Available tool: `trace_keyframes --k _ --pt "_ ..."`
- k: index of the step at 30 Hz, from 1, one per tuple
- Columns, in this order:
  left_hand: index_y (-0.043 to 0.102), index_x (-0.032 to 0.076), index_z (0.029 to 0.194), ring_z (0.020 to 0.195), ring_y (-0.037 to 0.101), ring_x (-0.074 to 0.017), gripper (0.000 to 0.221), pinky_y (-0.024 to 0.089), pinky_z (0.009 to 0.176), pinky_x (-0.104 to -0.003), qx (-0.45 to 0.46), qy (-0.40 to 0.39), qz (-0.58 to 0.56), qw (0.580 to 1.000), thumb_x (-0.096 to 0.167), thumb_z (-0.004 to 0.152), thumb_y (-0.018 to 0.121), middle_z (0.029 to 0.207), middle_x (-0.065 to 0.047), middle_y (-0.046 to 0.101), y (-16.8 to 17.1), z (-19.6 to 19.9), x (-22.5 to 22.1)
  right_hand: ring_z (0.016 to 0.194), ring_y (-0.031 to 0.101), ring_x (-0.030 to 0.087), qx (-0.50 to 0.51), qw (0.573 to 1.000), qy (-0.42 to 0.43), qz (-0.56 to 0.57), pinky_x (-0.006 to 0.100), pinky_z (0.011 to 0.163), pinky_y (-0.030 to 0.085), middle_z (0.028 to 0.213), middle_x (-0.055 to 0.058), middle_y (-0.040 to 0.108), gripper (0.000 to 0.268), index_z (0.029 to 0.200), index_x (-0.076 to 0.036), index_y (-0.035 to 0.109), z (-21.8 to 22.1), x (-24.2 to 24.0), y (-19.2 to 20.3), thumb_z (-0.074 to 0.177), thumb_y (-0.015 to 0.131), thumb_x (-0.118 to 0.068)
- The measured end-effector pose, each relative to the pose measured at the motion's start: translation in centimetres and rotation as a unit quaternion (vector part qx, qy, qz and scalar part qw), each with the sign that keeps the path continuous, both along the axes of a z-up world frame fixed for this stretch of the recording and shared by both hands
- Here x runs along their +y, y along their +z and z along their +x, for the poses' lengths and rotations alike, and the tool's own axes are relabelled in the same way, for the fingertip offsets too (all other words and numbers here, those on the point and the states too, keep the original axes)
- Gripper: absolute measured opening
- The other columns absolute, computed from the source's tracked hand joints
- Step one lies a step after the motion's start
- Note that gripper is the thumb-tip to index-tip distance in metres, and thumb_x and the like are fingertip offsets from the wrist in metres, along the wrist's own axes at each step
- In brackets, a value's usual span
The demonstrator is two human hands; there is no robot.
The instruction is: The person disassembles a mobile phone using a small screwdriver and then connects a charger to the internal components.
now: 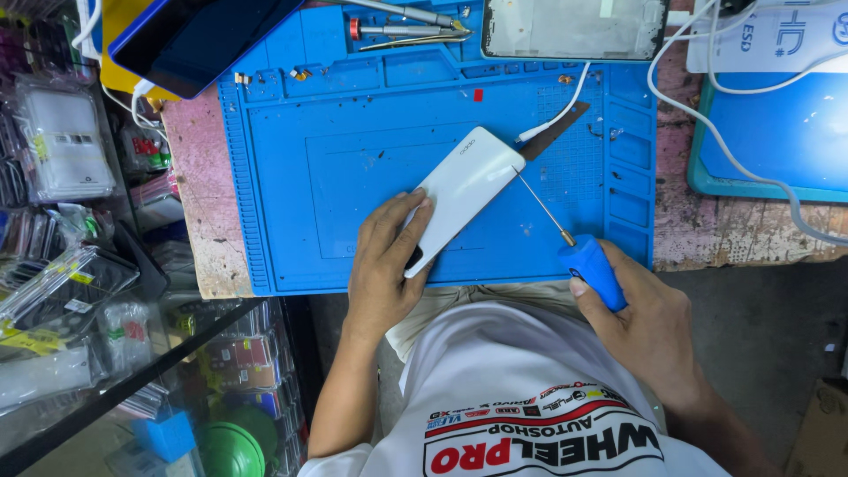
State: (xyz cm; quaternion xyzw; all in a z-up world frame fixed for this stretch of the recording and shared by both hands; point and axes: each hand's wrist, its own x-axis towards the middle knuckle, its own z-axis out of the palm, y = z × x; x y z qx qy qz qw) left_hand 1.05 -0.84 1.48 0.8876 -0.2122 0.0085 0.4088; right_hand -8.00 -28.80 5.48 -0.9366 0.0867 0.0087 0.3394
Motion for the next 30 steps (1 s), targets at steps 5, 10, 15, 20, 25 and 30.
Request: trace_keyframes --k 5,10,15,20,25,30 --pt "0.061 0.007 0.142 0.139 0.052 -0.0346 0.066 0.044 0.117 -0.044 0.007 0.000 0.000 1.000 0.004 0.079 0.080 0.149 -0.011 0.056 -0.1 0.0 0.0 0.082 0.077 0.028 0.003 1.000 0.001 0.010 0.036 0.067 0.058 0.103 0.022 0.074 0.049 0.132 -0.001 0.065 0.0 -0.1 0.1 0.091 0.075 -0.025" --pt "0.061 0.007 0.143 0.139 0.052 -0.0340 0.065 0.044 0.118 -0.044 0.005 0.001 -0.001 1.000 0.005 0.080 0.079 0.149 -0.010 0.056 -0.3 -0.1 0.1 0.083 0.076 0.028 0.002 1.000 0.005 0.005 0.036 0.068 0.058 0.104 0.022 0.074 0.049 0.131 0.000 0.065 0.0 -0.2 0.0 0.091 0.075 -0.025" --pt "0.061 0.007 0.142 0.139 0.052 -0.0345 0.064 0.045 0.117 -0.044 0.003 0.001 0.004 1.000 0.004 0.081 0.078 0.149 -0.011 0.056 -0.3 0.0 0.2 0.086 0.076 0.030 -0.005 1.000 0.004 -0.003 0.037 0.070 0.058 0.106 0.025 0.073 0.050 0.131 0.002 0.065 0.1 -0.2 -0.1 0.092 0.076 -0.026" --pt "0.061 0.007 0.142 0.139 0.052 -0.0351 0.063 0.044 0.117 -0.044 0.001 -0.001 0.001 1.000 0.004 0.081 0.078 0.149 -0.012 0.056 -0.1 0.0 0.1 0.084 0.076 0.029 0.001 1.000 -0.004 0.005 0.037 0.070 0.058 0.103 0.024 0.073 0.049 0.131 0.002 0.065 0.0 -0.3 -0.2 0.092 0.075 -0.025" --pt "0.062 0.008 0.141 0.138 0.053 -0.0357 0.062 0.045 0.116 -0.044 -0.002 -0.002 -0.011 1.000 0.003 0.081 0.077 0.148 -0.013 0.057 0.1 0.0 0.2 0.079 0.072 0.023 0.040 0.994 -0.040 0.096 0.034 0.071 0.056 0.099 0.020 0.073 0.051 0.136 -0.001 0.064 -1.2 -1.8 -2.3 0.095 0.072 -0.029" --pt "0.063 0.013 0.143 0.136 0.062 -0.0322 0.056 0.052 0.115 -0.043 -0.026 -0.055 -0.063 0.996 0.003 0.089 0.074 0.148 -0.009 0.059 0.6 -0.7 1.0 0.086 0.068 0.021 0.030 0.816 -0.049 0.575 0.033 0.076 0.056 0.106 0.014 0.067 0.055 0.138 -0.002 0.054 -0.4 -4.3 -5.8 0.099 0.079 -0.032"
